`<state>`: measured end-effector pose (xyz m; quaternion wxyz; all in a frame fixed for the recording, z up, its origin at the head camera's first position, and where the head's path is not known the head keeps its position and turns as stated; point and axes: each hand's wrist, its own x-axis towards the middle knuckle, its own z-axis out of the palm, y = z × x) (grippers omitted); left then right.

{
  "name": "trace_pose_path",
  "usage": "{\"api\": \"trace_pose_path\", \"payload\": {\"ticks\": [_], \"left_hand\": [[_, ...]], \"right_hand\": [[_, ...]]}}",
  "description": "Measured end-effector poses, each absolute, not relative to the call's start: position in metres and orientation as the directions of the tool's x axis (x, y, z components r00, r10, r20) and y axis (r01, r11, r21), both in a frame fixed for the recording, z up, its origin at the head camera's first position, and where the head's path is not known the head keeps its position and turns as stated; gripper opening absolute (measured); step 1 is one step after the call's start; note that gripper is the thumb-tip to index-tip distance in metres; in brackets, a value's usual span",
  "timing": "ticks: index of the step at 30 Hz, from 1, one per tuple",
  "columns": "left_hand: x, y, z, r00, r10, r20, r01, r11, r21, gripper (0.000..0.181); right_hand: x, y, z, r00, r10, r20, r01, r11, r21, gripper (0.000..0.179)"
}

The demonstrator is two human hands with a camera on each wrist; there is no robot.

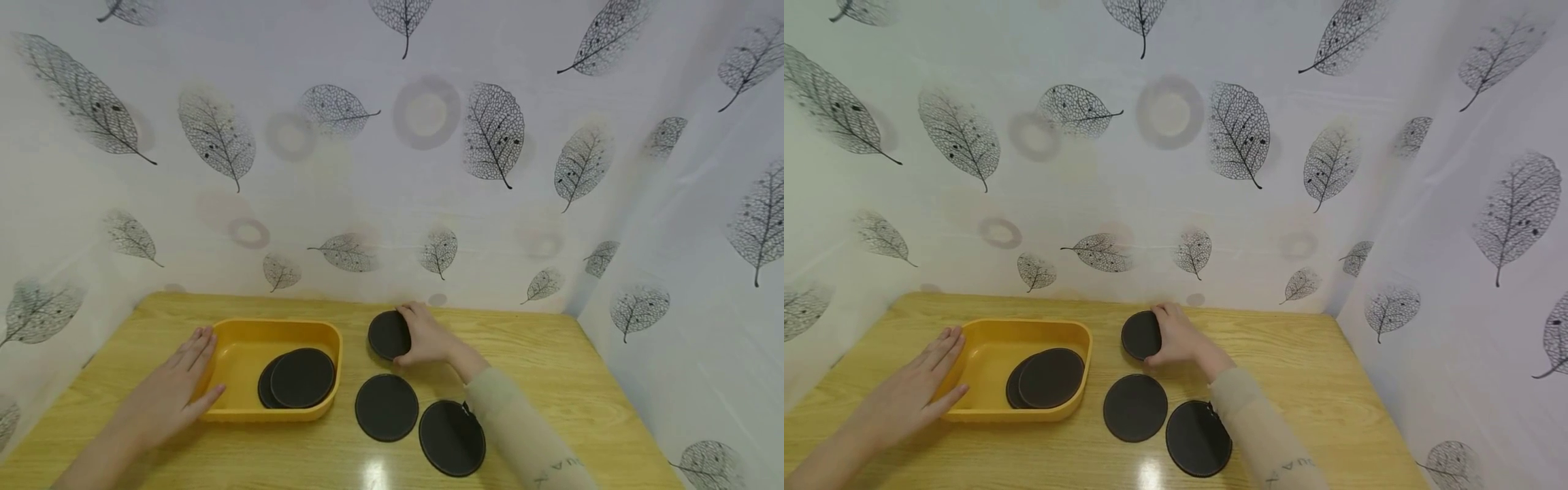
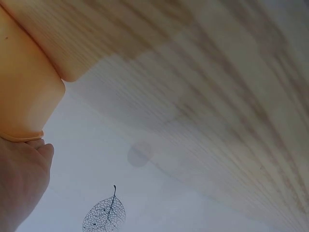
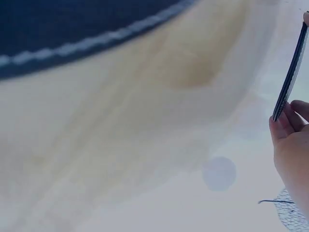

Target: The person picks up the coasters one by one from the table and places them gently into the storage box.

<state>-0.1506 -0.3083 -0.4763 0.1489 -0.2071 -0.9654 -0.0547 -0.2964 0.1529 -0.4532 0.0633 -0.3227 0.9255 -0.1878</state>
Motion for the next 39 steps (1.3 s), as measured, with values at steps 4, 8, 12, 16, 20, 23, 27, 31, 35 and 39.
{"api": "trace_pose_path", "payload": {"ticks": [4,8,12,16,20,23,27,31,35,39], "left_hand": [[-0.151,-0.308,-0.477,-0.872,0.379,0.310,0.413,0.909,0.050,0.085],[-0.151,-0.308,-0.476,-0.875,0.374,0.307,0.409,0.911,0.056,0.085],[-0.151,-0.309,-0.477,-0.871,0.373,0.319,0.409,0.911,0.054,0.085],[-0.152,-0.309,-0.477,-0.870,0.373,0.324,0.409,0.911,0.049,0.085],[-0.151,-0.309,-0.477,-0.874,0.373,0.313,0.408,0.912,0.052,0.085],[-0.151,-0.309,-0.477,-0.872,0.373,0.317,0.411,0.910,0.059,0.085],[-0.150,-0.309,-0.479,-0.868,0.374,0.325,0.416,0.907,0.068,0.085],[-0.150,-0.310,-0.480,-0.869,0.375,0.324,0.417,0.906,0.071,0.085],[-0.151,-0.310,-0.481,-0.865,0.378,0.329,0.421,0.905,0.067,0.085],[-0.151,-0.309,-0.481,-0.863,0.377,0.335,0.422,0.904,0.067,0.085]], "right_hand": [[-0.295,0.150,-0.438,-0.766,-0.641,0.051,-0.607,0.695,-0.386,0.112],[-0.292,0.144,-0.421,-0.750,-0.655,0.093,-0.633,0.669,-0.391,0.111],[-0.288,0.133,-0.408,-0.735,-0.668,0.118,-0.653,0.649,-0.391,0.111],[-0.284,0.120,-0.399,-0.711,-0.692,0.128,-0.678,0.625,-0.388,0.111],[-0.280,0.105,-0.394,-0.684,-0.716,0.135,-0.702,0.597,-0.389,0.111],[-0.276,0.094,-0.391,-0.670,-0.731,0.126,-0.710,0.582,-0.396,0.112],[-0.270,0.079,-0.388,-0.647,-0.756,0.101,-0.722,0.564,-0.400,0.112],[-0.265,0.062,-0.390,-0.621,-0.779,0.083,-0.751,0.561,-0.348,0.112],[-0.261,0.047,-0.394,-0.609,-0.791,0.057,-0.769,0.572,-0.285,0.111],[-0.256,0.033,-0.398,-0.602,-0.798,0.023,-0.773,0.575,-0.270,0.111]]}}
